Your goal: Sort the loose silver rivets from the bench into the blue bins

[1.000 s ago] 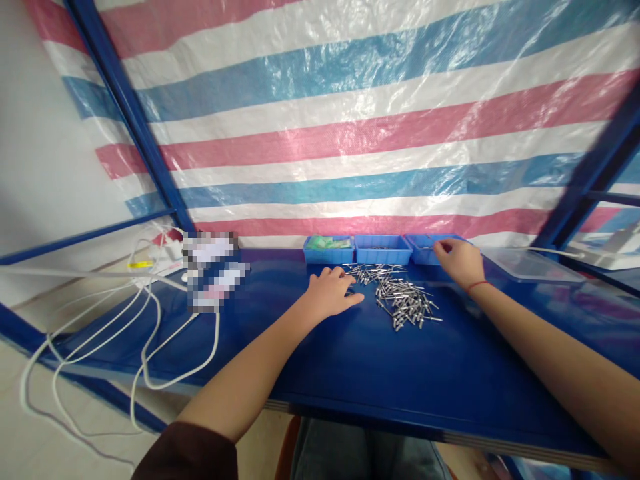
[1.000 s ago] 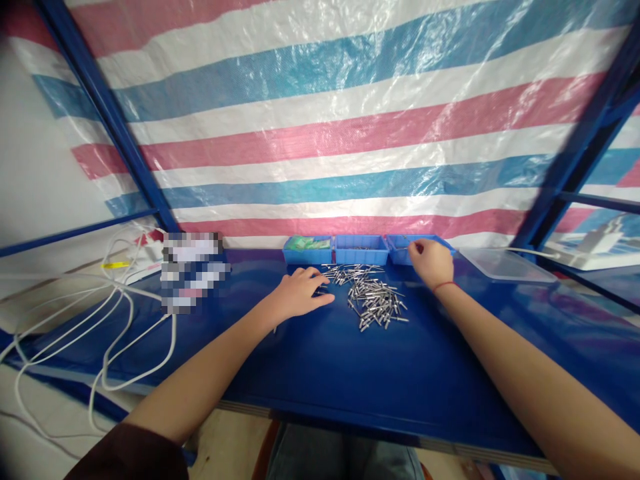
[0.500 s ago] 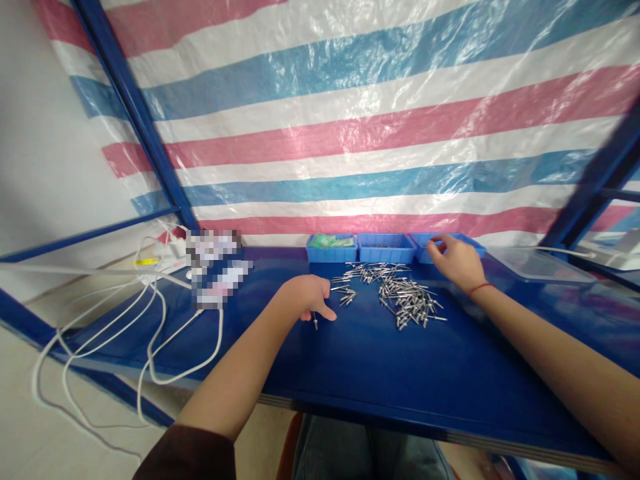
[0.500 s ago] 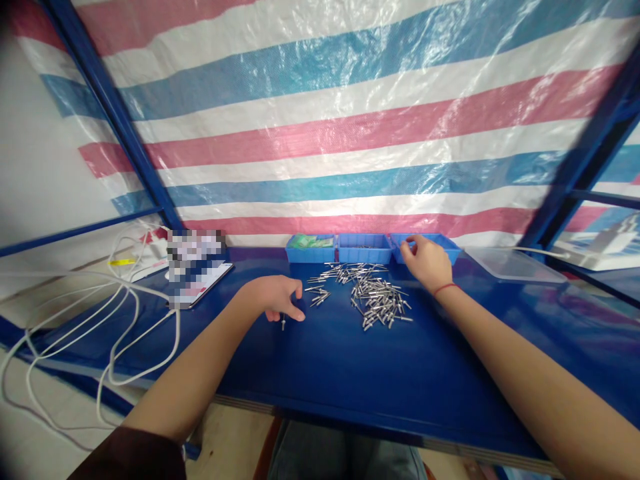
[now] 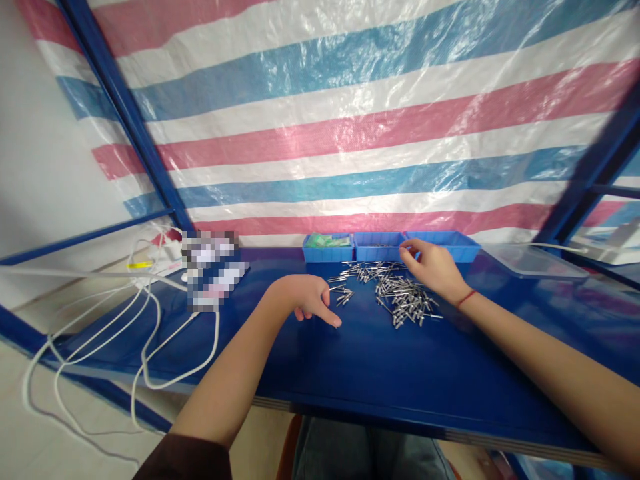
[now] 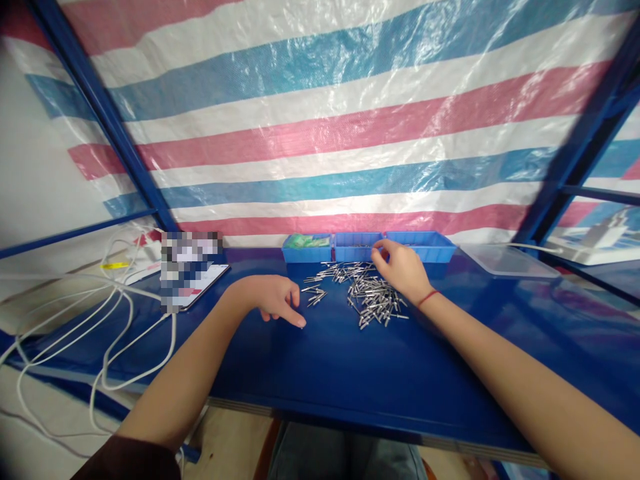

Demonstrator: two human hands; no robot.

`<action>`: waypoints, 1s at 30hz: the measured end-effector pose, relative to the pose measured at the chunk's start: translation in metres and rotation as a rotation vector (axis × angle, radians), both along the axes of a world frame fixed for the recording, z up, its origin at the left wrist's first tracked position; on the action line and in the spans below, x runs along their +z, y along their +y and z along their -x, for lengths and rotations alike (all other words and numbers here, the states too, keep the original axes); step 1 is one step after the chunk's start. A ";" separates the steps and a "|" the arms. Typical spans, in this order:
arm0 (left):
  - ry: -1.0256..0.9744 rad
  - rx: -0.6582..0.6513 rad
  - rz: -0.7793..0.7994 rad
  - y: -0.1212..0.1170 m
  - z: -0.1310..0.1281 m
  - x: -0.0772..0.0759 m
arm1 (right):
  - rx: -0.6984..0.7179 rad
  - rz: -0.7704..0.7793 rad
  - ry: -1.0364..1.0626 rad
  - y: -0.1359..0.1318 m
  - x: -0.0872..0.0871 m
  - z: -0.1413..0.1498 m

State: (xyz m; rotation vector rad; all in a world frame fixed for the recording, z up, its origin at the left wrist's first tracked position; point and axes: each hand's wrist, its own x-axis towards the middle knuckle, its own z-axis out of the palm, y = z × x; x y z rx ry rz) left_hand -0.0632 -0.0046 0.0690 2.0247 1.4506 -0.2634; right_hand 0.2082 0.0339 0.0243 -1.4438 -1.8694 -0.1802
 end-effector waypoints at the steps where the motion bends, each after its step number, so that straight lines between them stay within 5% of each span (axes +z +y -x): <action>1: 0.011 0.009 0.020 0.000 0.000 -0.001 | 0.052 -0.004 -0.010 -0.004 0.002 0.005; 6: -0.039 -0.007 0.091 0.002 -0.007 -0.011 | 0.523 0.087 -0.207 -0.034 0.007 0.037; 9: -0.086 -0.039 0.106 0.001 -0.013 -0.013 | 0.647 0.136 -0.346 -0.051 0.005 0.055; 14: -0.163 -0.188 -0.156 0.003 -0.018 -0.016 | 0.666 0.155 -0.342 -0.056 0.001 0.061; 19: -0.411 -0.267 -0.422 0.012 -0.022 -0.023 | 0.513 0.160 -0.089 -0.038 -0.005 0.048; 22: -0.577 -0.189 -0.438 0.013 -0.027 -0.026 | 0.462 0.221 0.109 -0.030 -0.009 0.044; 30: -0.913 -0.021 -0.357 0.012 -0.048 -0.039 | 0.618 0.406 0.604 -0.034 0.002 0.048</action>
